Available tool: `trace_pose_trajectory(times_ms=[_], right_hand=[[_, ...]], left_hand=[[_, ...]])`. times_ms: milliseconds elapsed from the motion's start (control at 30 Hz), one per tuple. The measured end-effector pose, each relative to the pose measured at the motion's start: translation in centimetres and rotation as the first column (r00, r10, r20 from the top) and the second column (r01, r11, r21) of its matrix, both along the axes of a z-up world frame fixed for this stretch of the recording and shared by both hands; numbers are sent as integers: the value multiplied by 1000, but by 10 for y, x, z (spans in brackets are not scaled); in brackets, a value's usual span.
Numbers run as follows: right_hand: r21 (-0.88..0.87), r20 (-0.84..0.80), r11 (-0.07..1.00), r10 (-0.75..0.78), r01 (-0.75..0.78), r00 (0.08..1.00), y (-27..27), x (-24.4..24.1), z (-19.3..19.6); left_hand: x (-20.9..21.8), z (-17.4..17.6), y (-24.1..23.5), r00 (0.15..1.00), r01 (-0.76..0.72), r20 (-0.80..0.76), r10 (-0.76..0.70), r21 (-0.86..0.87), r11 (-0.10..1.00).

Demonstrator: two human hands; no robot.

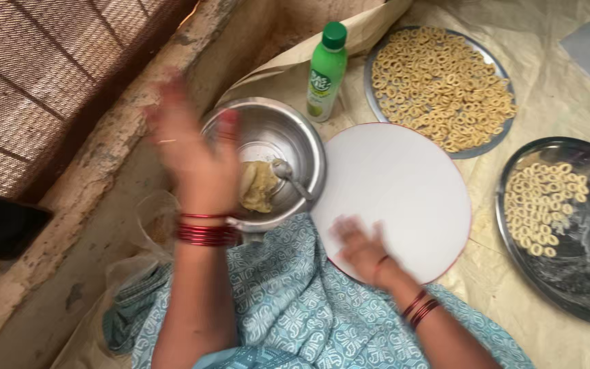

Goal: The person scoops dough from a metal bowl using a spoon and rolls it between their palms to form small cylindrical shapes. They then pinch and shape the dough into ring-like forms and place them onto a tray. The process is repeated multiple times with consistent hand motions.

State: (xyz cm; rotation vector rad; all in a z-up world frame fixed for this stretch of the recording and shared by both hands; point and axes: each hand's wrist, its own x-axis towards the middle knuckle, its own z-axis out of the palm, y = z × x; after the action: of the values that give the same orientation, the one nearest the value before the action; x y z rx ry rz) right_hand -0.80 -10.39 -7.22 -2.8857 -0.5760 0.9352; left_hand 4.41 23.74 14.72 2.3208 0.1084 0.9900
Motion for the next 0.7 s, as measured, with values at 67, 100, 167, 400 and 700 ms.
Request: trace_pose_trajectory(times_ms=[67, 100, 167, 400, 700], right_hand=[[-48, 218, 977, -192, 207, 957, -57, 35, -24], [-48, 320, 943, -298, 330, 899, -87, 50, -34], [-11, 442, 825, -503, 565, 743, -143, 51, -50], [2, 536, 875, -410, 485, 738, -128, 38, -33], [537, 509, 795, -37, -283, 860, 110, 80, 60]], left_hand=[[1, -4, 38, 986, -137, -112, 126, -98, 986], [2, -6, 54, 969, -209, -166, 185, -142, 967], [7, -10, 75, 930, -308, -261, 260, -164, 937], [31, -31, 65, 884, -341, -390, 257, -164, 926], [29, -12, 44, 845, -246, -519, 130, -161, 956]])
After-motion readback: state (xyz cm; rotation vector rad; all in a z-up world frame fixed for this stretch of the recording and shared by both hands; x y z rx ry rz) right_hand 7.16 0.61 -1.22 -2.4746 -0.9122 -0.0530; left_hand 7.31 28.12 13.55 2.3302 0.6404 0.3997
